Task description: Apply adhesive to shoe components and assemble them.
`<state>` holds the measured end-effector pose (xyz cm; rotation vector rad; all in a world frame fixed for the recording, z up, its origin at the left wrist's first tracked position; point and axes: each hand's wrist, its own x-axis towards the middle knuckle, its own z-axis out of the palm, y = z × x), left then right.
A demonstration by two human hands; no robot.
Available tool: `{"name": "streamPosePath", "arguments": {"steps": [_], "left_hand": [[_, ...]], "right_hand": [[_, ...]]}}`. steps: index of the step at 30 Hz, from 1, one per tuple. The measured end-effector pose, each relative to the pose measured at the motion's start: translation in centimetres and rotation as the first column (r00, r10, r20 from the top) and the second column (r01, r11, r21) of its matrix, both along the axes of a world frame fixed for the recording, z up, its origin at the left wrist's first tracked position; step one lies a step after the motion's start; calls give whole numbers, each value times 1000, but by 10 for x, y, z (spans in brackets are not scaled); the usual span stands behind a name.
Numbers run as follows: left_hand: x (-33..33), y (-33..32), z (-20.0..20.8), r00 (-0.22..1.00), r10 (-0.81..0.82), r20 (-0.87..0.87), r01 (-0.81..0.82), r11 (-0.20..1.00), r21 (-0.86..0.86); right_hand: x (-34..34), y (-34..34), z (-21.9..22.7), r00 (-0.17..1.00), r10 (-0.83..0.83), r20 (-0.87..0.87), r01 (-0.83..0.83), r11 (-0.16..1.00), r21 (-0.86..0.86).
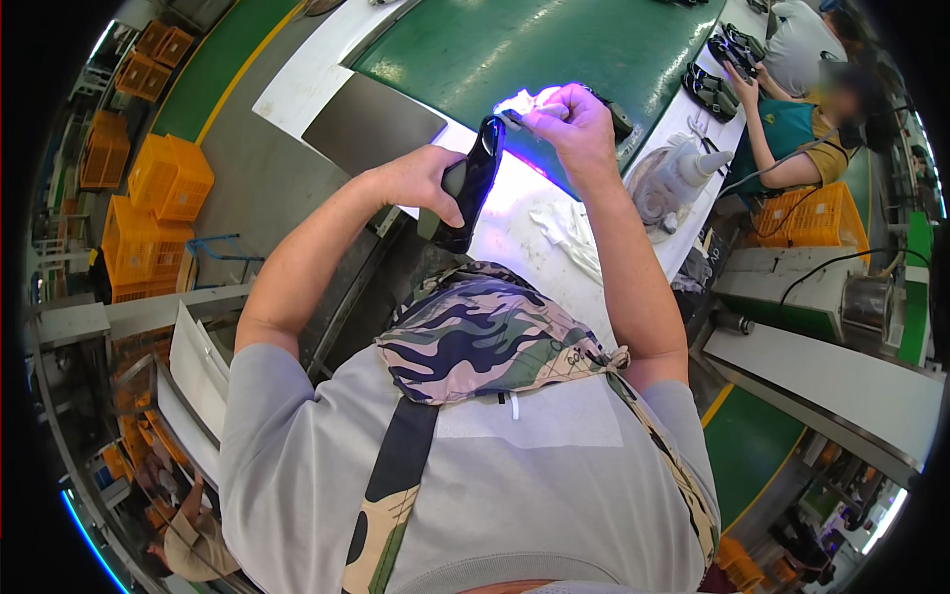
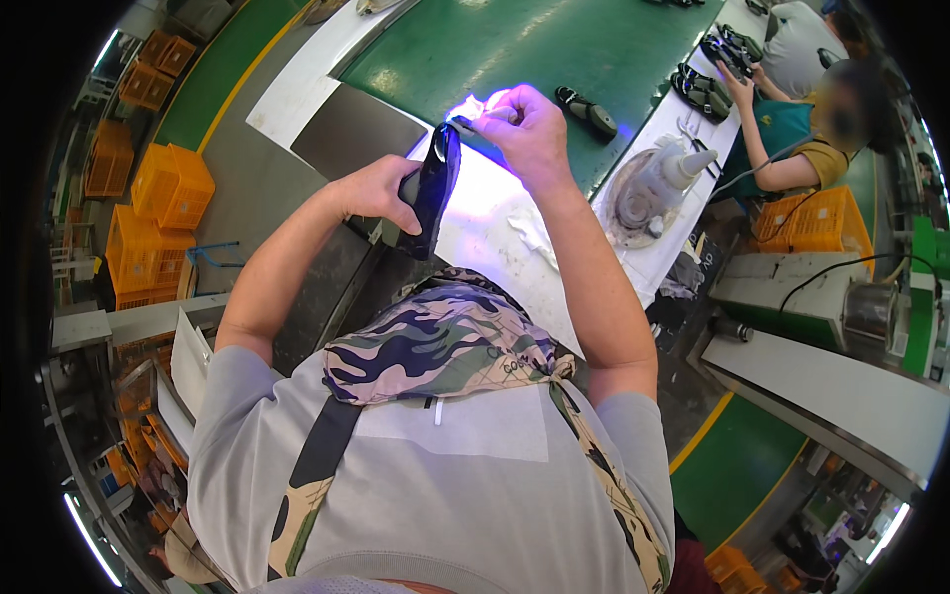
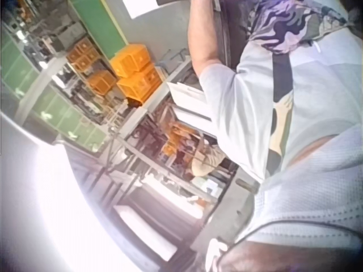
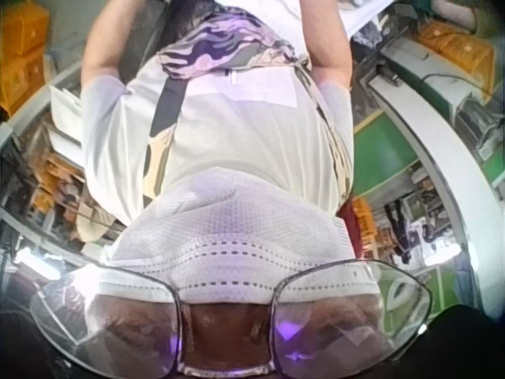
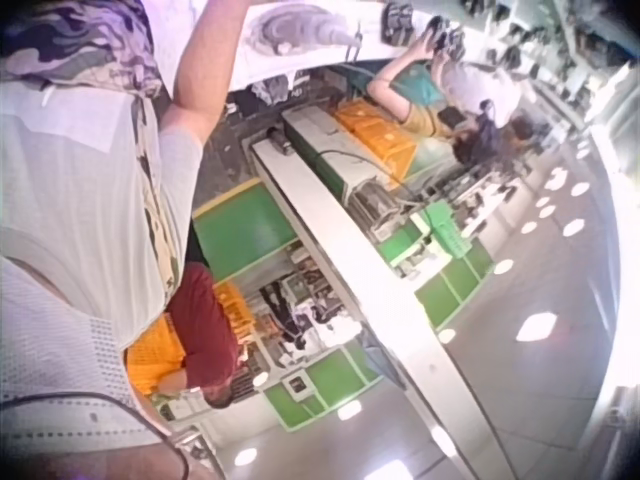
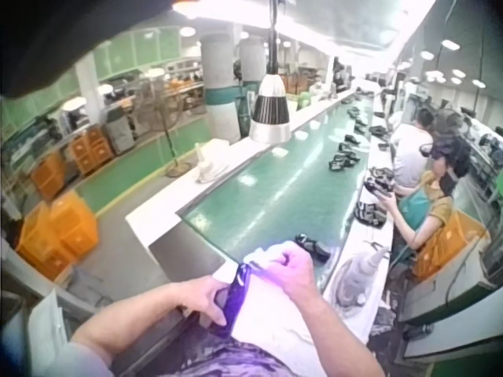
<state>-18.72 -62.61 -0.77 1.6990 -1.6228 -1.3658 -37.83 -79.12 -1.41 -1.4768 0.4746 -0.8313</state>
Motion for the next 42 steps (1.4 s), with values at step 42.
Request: {"name": "streamPosePath", "arguments": {"steps": [42], "left_hand": [[7,61,-76,-35,614,-789,-309,744,592]], "right_hand": [[24,54,-12,862,483,-151,-482,875,50]]}}
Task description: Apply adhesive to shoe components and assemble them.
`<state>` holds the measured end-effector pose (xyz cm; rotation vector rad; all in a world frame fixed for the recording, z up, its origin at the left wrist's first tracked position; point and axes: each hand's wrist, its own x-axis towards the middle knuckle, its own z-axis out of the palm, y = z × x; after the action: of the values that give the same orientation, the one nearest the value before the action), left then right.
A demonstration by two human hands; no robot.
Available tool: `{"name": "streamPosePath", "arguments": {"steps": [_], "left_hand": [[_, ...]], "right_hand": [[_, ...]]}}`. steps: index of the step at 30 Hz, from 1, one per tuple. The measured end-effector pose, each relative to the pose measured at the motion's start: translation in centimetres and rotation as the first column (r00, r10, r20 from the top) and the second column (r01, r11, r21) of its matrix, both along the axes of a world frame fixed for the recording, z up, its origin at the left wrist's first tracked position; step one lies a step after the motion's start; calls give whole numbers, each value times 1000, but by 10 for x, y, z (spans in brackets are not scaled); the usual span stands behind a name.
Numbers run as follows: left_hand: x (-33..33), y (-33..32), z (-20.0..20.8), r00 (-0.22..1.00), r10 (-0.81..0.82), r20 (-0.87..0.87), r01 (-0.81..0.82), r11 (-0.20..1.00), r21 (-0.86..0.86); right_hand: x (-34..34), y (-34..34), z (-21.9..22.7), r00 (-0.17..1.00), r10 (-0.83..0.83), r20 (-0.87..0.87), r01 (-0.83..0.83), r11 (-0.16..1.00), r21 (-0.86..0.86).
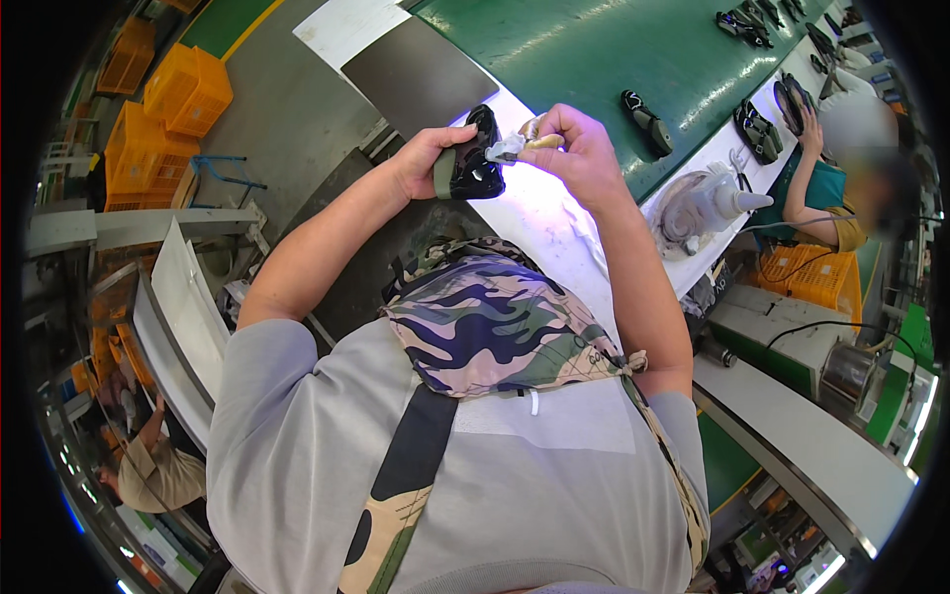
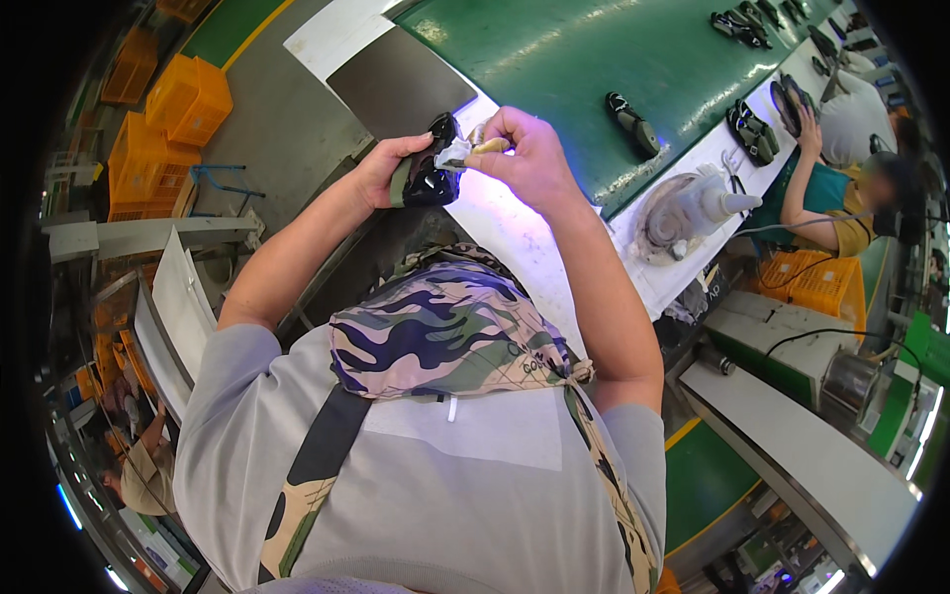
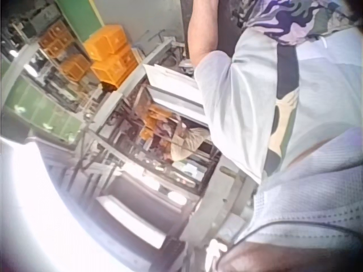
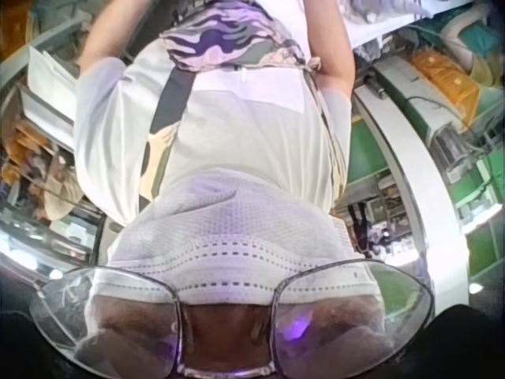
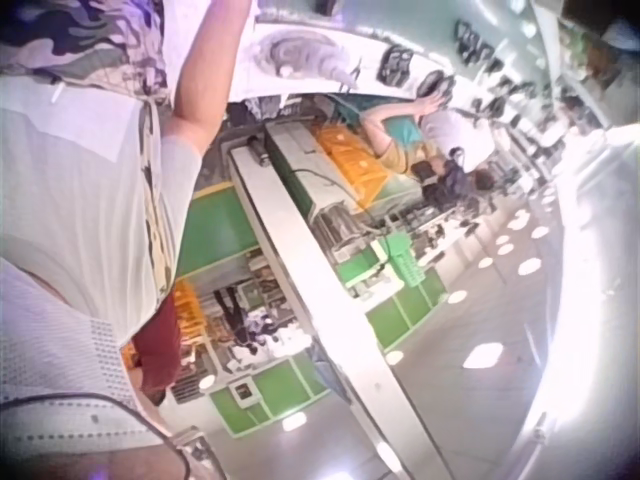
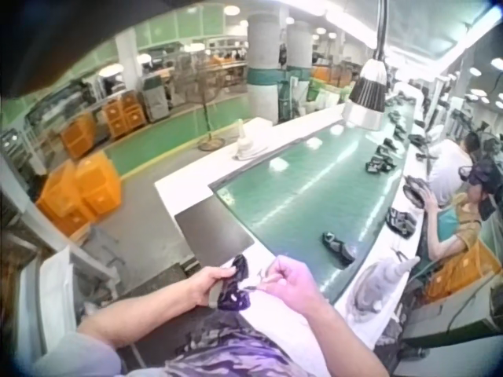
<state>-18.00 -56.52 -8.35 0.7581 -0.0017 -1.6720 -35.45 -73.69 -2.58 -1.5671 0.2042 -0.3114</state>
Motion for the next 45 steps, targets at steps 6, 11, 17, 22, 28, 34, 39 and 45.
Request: {"name": "streamPosePath", "arguments": {"steps": [6,11,17,22,28,34,39,45], "left_hand": [[-1,22,-18,993,89,-72,-88,996,16],[-9,40,-33,990,113,-81,-108,992,70],[-27,53,-30,934,228,-276,-229,973,29],[-31,64,-38,890,269,-367,-322,943,-89],[-24,85,-40,820,373,-434,-481,860,-171],[-18,108,-30,695,636,-335,-700,704,-119],[5,174,-12,598,746,-294,-794,502,-342],[49,338,2,128,978,166,-955,166,-245]], "right_hand": [[5,7,4,992,111,62,-104,989,-107],[14,18,3,982,148,118,-125,976,-179],[23,20,4,965,190,179,-141,956,-256],[36,25,3,954,238,184,-172,933,-316],[61,31,-7,935,315,166,-243,905,-349],[70,34,-23,978,136,156,-126,989,-72],[83,33,-58,993,107,51,-112,989,98],[116,56,-87,976,219,16,-219,964,148]]}}
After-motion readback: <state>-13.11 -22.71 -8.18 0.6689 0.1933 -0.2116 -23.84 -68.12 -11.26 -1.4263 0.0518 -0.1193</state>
